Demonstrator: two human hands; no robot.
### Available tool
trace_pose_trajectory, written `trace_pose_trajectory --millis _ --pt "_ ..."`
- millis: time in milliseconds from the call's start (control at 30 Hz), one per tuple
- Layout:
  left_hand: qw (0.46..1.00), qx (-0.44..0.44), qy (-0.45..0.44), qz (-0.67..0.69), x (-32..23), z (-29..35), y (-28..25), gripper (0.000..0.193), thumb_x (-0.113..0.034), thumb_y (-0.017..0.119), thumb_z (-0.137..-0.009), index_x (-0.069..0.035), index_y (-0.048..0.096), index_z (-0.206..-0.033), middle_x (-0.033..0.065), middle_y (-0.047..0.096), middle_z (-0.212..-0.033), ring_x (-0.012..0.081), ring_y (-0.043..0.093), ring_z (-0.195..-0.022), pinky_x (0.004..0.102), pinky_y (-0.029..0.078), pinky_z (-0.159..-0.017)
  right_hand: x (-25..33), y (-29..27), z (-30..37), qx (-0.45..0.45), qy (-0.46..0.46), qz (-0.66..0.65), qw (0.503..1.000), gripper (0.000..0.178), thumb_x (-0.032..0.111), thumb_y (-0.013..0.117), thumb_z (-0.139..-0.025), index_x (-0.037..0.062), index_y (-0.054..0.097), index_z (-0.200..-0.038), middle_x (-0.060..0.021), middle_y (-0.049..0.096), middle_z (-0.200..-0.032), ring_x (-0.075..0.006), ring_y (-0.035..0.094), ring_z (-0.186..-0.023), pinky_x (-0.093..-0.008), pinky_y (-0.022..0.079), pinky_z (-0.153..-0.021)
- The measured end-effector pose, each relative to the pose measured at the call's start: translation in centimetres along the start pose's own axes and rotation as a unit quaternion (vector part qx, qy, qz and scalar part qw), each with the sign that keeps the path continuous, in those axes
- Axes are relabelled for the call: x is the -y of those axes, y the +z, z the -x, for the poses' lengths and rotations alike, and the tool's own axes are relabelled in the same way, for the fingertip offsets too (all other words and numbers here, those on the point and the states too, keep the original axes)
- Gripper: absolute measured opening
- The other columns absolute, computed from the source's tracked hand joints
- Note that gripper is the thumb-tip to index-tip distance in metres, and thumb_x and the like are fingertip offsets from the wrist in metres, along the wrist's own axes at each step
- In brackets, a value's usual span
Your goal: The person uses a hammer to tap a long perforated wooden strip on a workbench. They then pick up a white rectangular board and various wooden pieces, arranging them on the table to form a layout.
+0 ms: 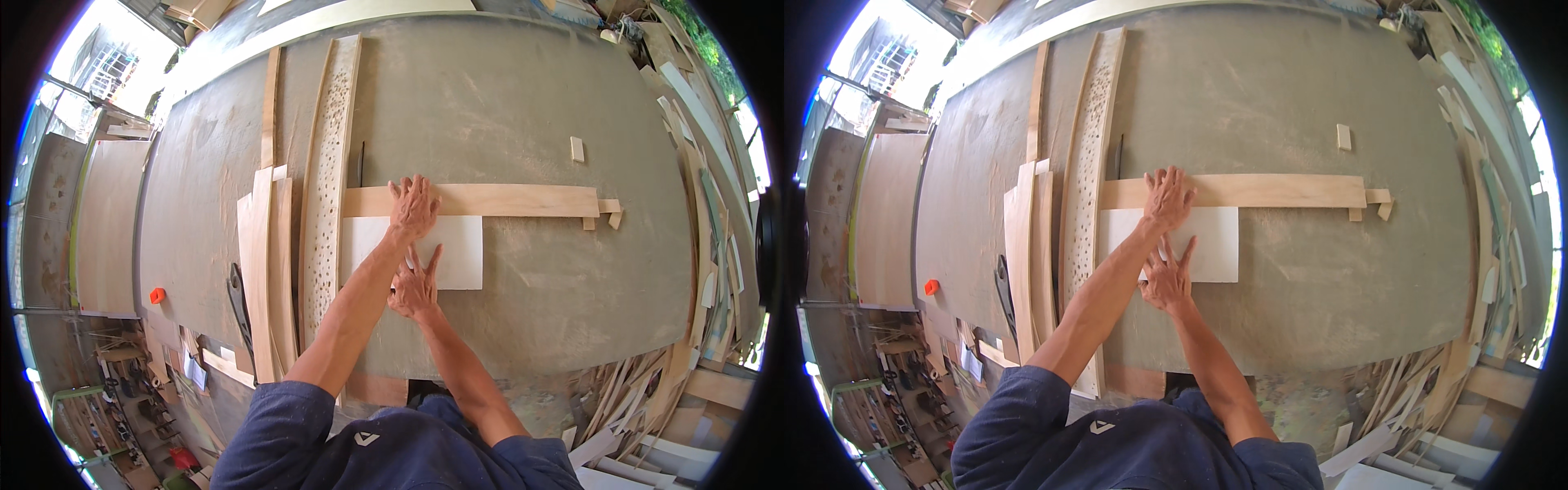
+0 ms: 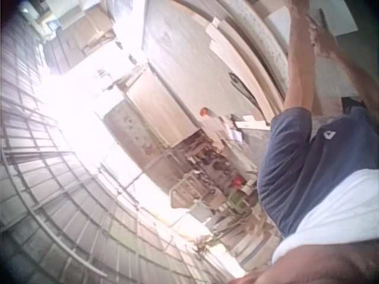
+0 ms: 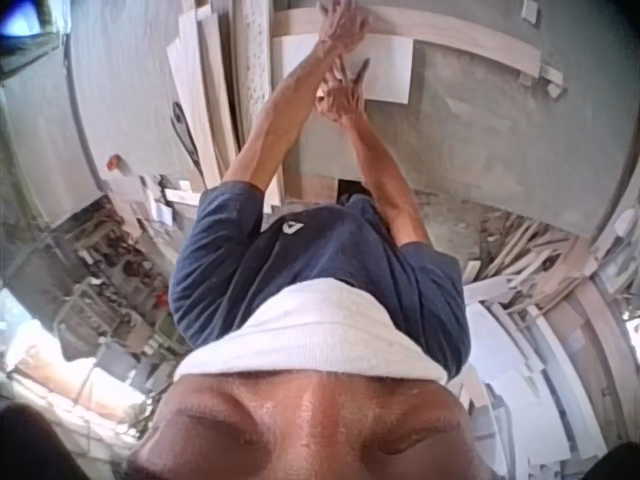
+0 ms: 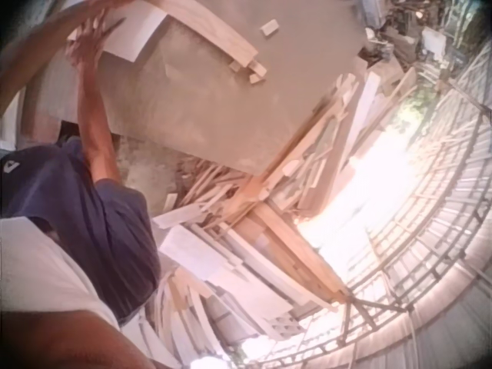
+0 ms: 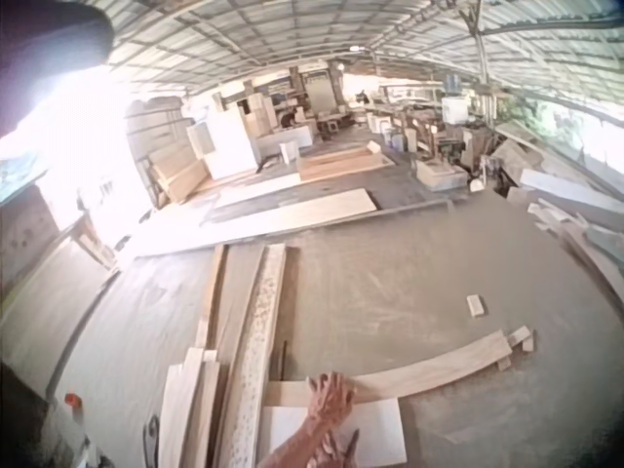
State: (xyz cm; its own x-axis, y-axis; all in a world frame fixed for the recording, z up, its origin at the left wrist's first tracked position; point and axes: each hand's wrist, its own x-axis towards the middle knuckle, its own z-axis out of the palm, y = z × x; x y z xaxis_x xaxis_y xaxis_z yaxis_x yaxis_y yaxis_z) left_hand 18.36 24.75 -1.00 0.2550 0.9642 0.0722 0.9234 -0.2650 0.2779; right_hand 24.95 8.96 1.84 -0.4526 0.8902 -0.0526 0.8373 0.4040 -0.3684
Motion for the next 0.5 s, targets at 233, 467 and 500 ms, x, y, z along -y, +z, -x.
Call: trace_pose_trajectory --millis 233,467,500 --pt "0.999 0.036 -0.009 -0.017 -0.1 -1.7 -0.7 0.052 -0.036 0.053 -0.103 0.004 0.048 -0.136 0.0175 0.048 -0.13 0.0402 0.043 -0.127 0.0733 0.025 -0.114 -0.9 0.0 -1.5 0.013 0.001 -0.002 1.0 0.074 0.052 0.072 -0.086 0.0214 0.053 -0.151 0.0003 0.035 -0.165 -0.0316 0.015 -0.158 -0.0873 0.001 -0.112" --pt "0.999 0.034 -0.014 -0.004 0.8 -3.9 -0.6 0.054 -0.036 0.053 -0.102 0.004 0.048 -0.137 0.0182 0.048 -0.133 0.0408 0.042 -0.13 0.073 0.024 -0.114 -1.8 0.1 -3.4 -0.028 -0.006 -0.016 0.999 0.074 0.05 0.073 -0.085 0.0208 0.054 -0.15 -0.001 0.036 -0.164 -0.0329 0.017 -0.158 -0.0878 0.003 -0.111" --pt "0.999 0.034 -0.015 -0.005 0.9 -4.2 -0.7 0.054 -0.036 0.053 -0.102 0.004 0.048 -0.137 0.0183 0.048 -0.133 0.0408 0.042 -0.13 0.0729 0.024 -0.115 -1.9 0.0 -3.7 -0.029 -0.007 -0.017 0.999 0.075 0.05 0.074 -0.084 0.0206 0.054 -0.15 -0.0015 0.036 -0.164 -0.0331 0.018 -0.157 -0.0879 0.004 -0.111"
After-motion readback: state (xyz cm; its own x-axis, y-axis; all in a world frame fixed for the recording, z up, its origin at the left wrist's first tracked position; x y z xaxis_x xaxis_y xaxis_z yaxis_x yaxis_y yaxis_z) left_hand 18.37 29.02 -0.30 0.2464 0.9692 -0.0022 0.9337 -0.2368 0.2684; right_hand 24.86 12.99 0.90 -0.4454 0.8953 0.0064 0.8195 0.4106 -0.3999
